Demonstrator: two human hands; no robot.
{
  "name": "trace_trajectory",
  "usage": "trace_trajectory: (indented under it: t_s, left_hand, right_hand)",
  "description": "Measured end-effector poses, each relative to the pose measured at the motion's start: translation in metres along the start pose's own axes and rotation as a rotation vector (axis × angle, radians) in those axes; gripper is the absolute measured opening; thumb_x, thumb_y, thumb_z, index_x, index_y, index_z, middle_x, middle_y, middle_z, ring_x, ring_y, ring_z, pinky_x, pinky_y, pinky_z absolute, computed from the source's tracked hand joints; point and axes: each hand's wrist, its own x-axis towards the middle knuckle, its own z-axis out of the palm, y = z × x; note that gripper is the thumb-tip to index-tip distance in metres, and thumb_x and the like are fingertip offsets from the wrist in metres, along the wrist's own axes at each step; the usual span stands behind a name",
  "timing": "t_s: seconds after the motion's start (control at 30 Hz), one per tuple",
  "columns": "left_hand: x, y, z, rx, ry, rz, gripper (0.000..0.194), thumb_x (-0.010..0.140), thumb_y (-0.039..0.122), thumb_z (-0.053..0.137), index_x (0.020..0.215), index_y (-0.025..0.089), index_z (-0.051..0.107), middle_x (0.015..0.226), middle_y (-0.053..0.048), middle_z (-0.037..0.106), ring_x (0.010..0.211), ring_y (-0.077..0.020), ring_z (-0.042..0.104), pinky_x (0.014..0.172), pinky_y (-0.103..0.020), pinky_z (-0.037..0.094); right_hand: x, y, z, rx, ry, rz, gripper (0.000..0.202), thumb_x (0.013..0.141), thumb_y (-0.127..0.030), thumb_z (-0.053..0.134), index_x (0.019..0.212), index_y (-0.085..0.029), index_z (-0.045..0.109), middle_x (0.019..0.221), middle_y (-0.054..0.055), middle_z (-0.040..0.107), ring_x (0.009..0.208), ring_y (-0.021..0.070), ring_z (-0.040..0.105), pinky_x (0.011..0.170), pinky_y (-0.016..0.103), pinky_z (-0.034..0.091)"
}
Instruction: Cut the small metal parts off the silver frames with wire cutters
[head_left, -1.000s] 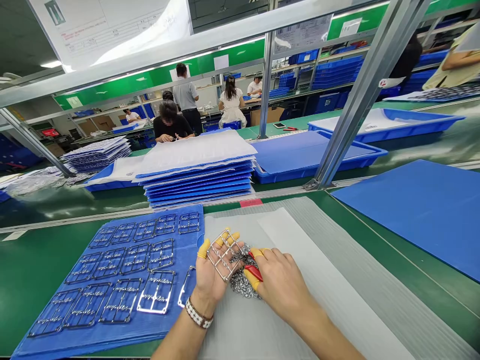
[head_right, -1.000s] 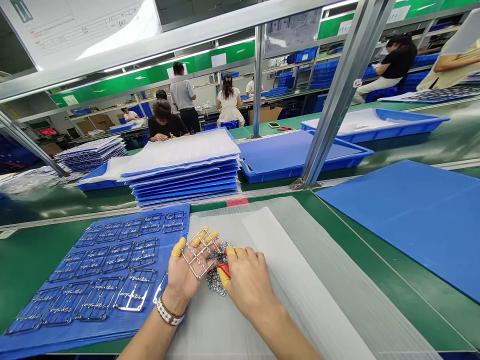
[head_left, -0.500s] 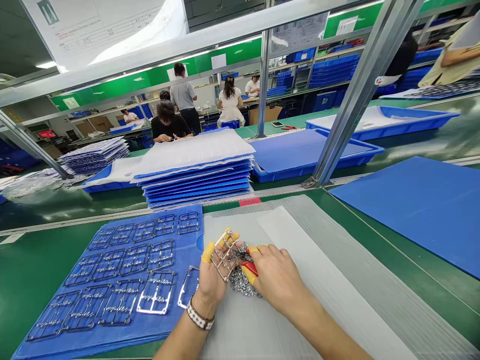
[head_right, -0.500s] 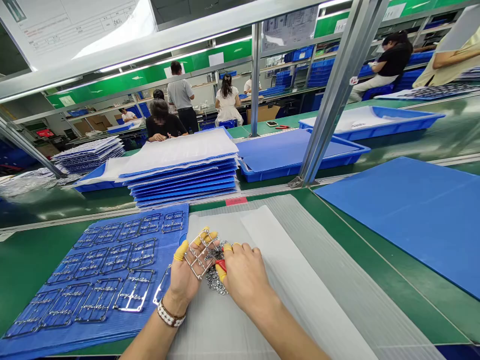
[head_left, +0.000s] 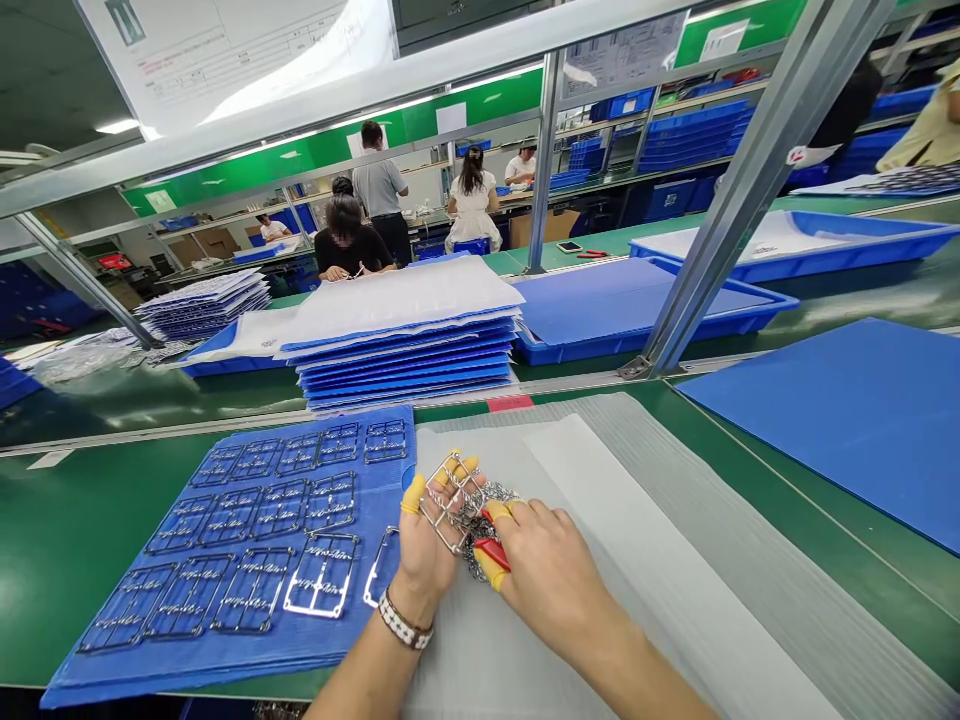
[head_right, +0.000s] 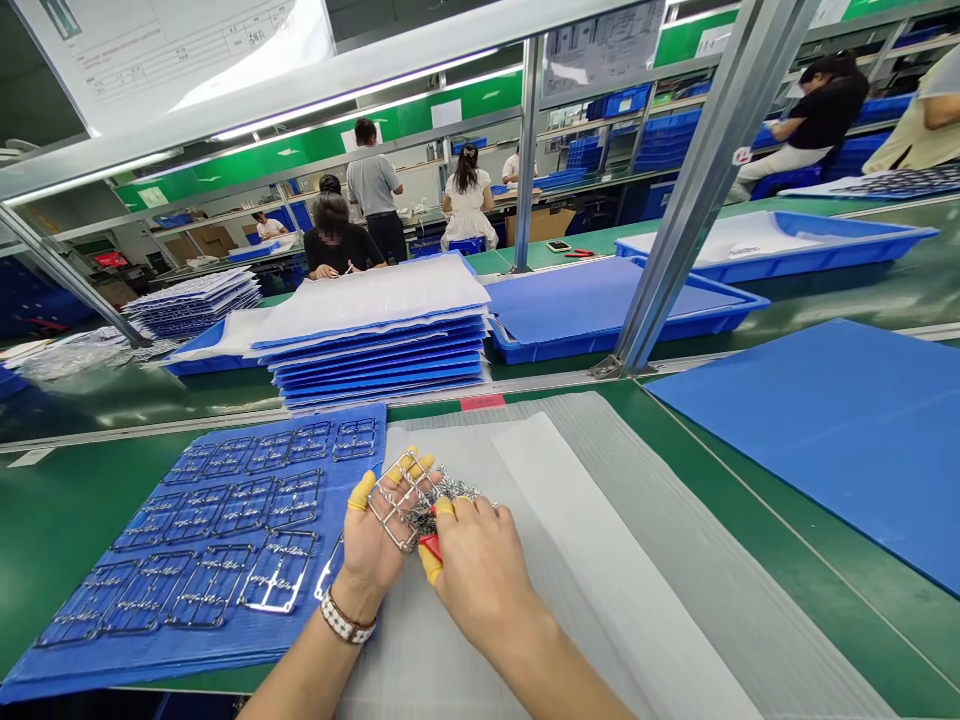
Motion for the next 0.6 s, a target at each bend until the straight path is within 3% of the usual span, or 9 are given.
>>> trace_trajectory:
  t_s: [0.17, 0.4, 0.5, 0.6]
  left_hand:
    - [0.001, -0.003, -0.002, 0.004, -0.001, 0.028, 0.049, 0.087, 0.043, 0.041, 0.122, 0.013, 0.056, 0.128, -0.014, 0.056, 0.115, -0.0291, 0.052, 0.096, -0.04, 0.039]
    - [0.002, -0.004, -0.007, 0.058, -0.016, 0.06, 0.051, 0.087, 0.046, 0.041, 0.125, 0.015, 0.054, 0.132, -0.015, 0.052, 0.117, -0.0283, 0.051, 0.083, -0.035, 0.046]
    - [0.0, -0.006, -0.01, 0.199, -0.028, 0.11, 0.052, 0.087, 0.048, 0.041, 0.128, 0.018, 0.052, 0.135, -0.013, 0.049, 0.121, -0.0295, 0.047, 0.088, -0.038, 0.045]
    - [-0.006, -0.01, -0.01, 0.524, -0.095, 0.269, 0.053, 0.086, 0.048, 0.044, 0.132, 0.021, 0.048, 0.137, -0.011, 0.048, 0.125, -0.0302, 0.042, 0.098, -0.043, 0.039]
  right_hand:
    - [0.004, -0.006, 0.002, 0.02, -0.034, 0.003, 0.016, 0.081, -0.029, 0.054, 0.091, -0.02, 0.063, 0.088, 0.008, 0.066, 0.085, 0.0257, 0.058, 0.068, 0.035, 0.036]
    - [0.004, -0.002, -0.006, 0.067, -0.119, 0.02, 0.021, 0.079, -0.022, 0.055, 0.098, -0.019, 0.064, 0.09, 0.01, 0.067, 0.084, 0.0248, 0.062, 0.07, 0.034, 0.041]
    - [0.005, 0.01, -0.006, 0.317, -0.056, 0.083, 0.025, 0.078, -0.027, 0.056, 0.1, -0.021, 0.064, 0.092, 0.008, 0.068, 0.086, 0.0236, 0.062, 0.072, 0.033, 0.043]
    - [0.012, 0.022, 0.0, 0.84, -0.002, 0.232, 0.028, 0.079, -0.041, 0.054, 0.097, -0.021, 0.062, 0.083, 0.003, 0.067, 0.075, 0.0185, 0.061, 0.066, 0.03, 0.045]
